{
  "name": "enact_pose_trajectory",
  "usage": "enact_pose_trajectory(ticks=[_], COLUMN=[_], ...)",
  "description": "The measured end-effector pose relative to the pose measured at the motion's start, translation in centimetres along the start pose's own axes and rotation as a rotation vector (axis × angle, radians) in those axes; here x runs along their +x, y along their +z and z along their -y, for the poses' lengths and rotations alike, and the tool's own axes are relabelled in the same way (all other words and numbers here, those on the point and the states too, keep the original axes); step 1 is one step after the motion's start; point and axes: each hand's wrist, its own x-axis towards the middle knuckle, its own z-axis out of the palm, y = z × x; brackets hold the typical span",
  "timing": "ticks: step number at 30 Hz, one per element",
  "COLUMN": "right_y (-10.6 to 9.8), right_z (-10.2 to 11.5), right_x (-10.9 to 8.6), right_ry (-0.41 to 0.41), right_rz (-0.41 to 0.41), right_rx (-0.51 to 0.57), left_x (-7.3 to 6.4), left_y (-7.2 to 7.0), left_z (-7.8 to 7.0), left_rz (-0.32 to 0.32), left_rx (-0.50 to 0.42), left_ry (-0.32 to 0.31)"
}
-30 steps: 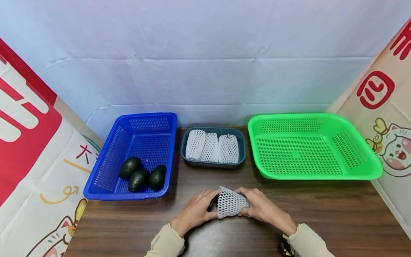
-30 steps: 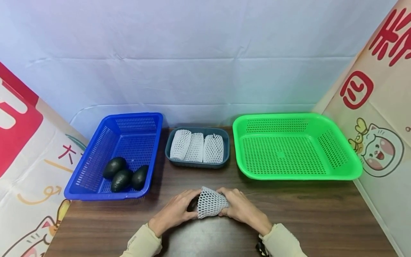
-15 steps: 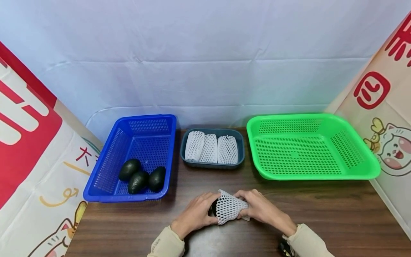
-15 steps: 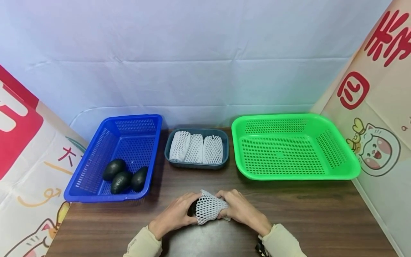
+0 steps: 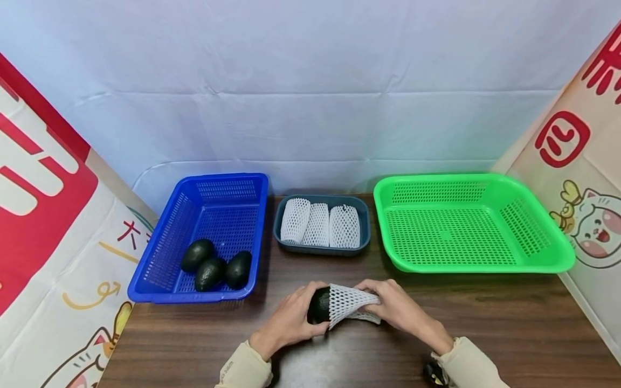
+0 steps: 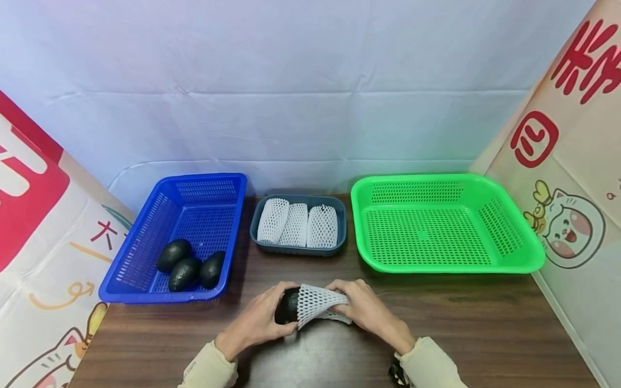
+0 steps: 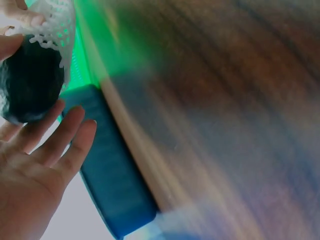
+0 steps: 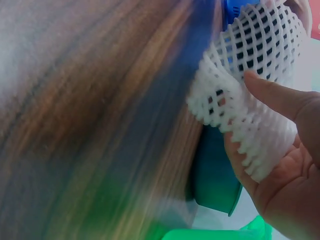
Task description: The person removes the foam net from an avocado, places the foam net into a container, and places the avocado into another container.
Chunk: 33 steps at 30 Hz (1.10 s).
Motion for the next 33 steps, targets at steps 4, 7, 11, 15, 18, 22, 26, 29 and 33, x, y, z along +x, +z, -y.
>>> enact_pose_trajectory(ticks=[4, 7, 11, 15, 18, 22, 26, 29, 33], right_y=[-0.4, -0.6, -0.9, -1.1, -1.2, -1.2, -1.2, -1.2, -1.2], right_z=[0.0, 0.1, 0.3, 0.7, 1.0, 1.3, 1.5, 1.6, 1.8], right_x=[0.2, 0.3, 0.5, 0.8, 1.2, 2.0, 3.1, 4.1, 5.5], right_ry=[0.007, 0.014, 0.013, 0.063, 0.127, 0.171, 0.191, 0.224, 0.281], right_rz=[-0.071, -0.138, -0.204, -0.223, -0.226, -0.231, -0.238, -0.246, -0.263], right_rx=[-0.022, -0.042, -0.030, 0.051, 0.131, 0.238, 0.303, 0.318, 0.350], left_x=[-0.1, -0.2, -0.1, -0.1, -0.3, -0.5, -0.6, -0.7, -0.7], left_y=[-0.9, -1.6, -2.6, -3.5, -4.1, -4.8, -5.7, -6.4, -7.1], left_z=[0.0, 0.2, 0.6, 1.0, 1.4, 1.9, 2.4, 2.6, 2.9], left_rz=[-0.054, -0.116, -0.197, -0.273, -0.331, -0.391, -0.424, -0.441, -0.459], left_rx=[-0.014, -0.015, -0.026, -0.021, 0.002, 0.032, 0.055, 0.069, 0.075], left_ry=[-0.010, 0.007, 0.064, 0.094, 0.092, 0.075, 0.048, 0.025, -0.001])
